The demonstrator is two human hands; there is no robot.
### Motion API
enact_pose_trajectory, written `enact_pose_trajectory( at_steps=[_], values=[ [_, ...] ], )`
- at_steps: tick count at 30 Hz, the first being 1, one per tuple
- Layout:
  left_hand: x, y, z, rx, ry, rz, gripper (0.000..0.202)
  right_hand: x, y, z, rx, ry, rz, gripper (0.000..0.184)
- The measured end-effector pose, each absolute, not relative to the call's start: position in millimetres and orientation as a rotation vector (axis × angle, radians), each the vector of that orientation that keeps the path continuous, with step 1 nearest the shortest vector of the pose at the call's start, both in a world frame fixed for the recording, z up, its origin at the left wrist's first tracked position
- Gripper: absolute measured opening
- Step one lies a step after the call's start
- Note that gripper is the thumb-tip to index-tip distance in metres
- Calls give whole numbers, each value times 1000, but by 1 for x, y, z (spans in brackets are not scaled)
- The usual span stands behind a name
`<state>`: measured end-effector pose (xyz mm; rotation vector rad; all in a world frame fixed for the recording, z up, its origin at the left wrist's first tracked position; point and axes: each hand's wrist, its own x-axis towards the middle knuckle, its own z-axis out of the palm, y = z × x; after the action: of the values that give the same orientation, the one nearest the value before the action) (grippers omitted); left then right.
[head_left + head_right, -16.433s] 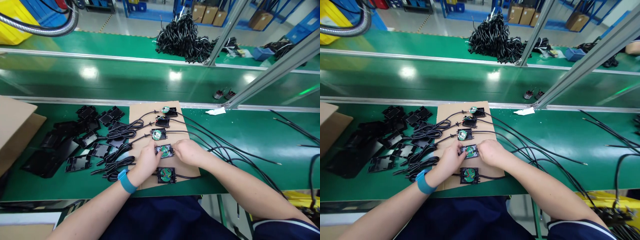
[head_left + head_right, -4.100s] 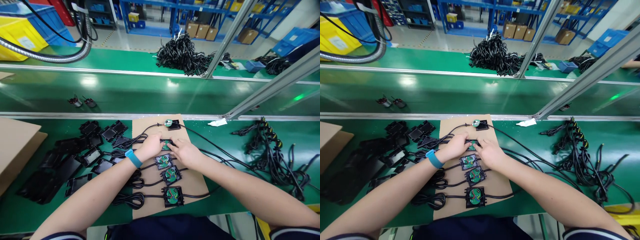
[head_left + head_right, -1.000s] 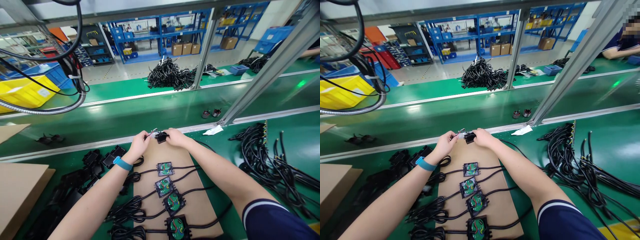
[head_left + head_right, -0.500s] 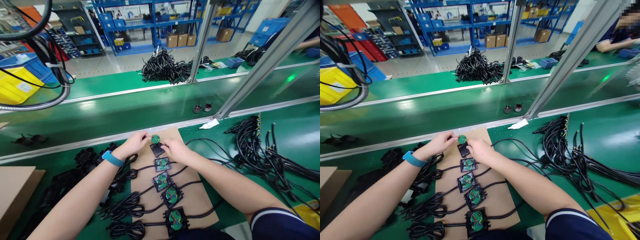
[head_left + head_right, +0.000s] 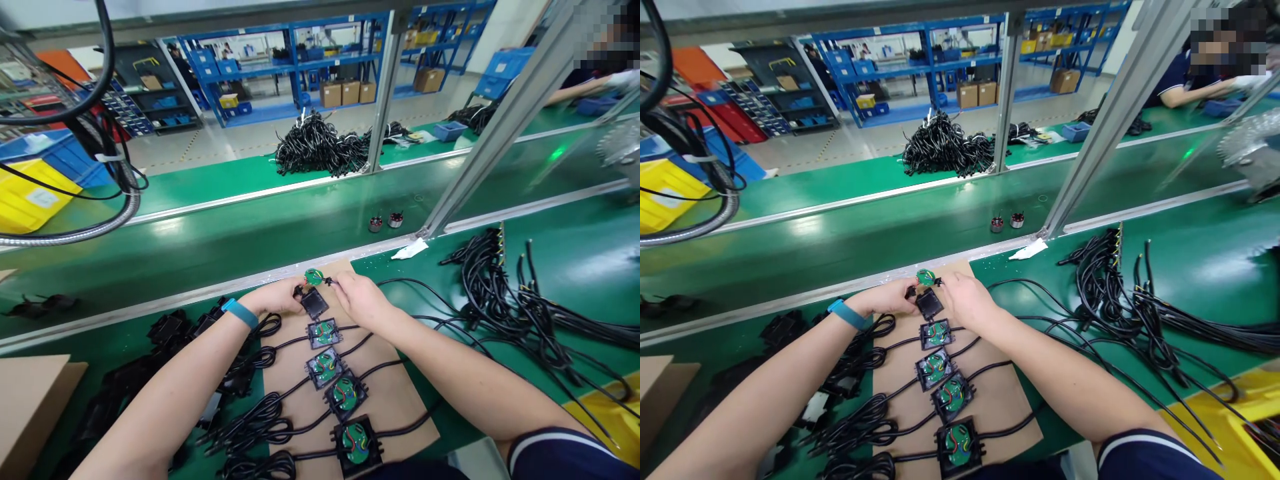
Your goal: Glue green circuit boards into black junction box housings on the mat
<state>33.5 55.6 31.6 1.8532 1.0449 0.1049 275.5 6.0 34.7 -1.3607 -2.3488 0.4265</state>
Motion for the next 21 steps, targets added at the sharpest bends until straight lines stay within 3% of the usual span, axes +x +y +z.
enact_pose_trajectory(
  at_steps=[4,9,14,18,21],
  values=[
    [37,49,32,1941,1117,106,38,277,4,32,-1360,-2341,424,19],
    [45,29,16,1921,1592,275,44,275,2,40,-1396,-2373,431,18],
    [44,9,6,1785,1684,378,61,272,2,43,-1446,-2470,491,20],
    [35,2,20,1922,1672,483,39,271,3,36,-1333,-2534,517,19],
    [31,2,23,2055,1702,478,35,269,5,31,-1238,-2574,540,18]
  ],
)
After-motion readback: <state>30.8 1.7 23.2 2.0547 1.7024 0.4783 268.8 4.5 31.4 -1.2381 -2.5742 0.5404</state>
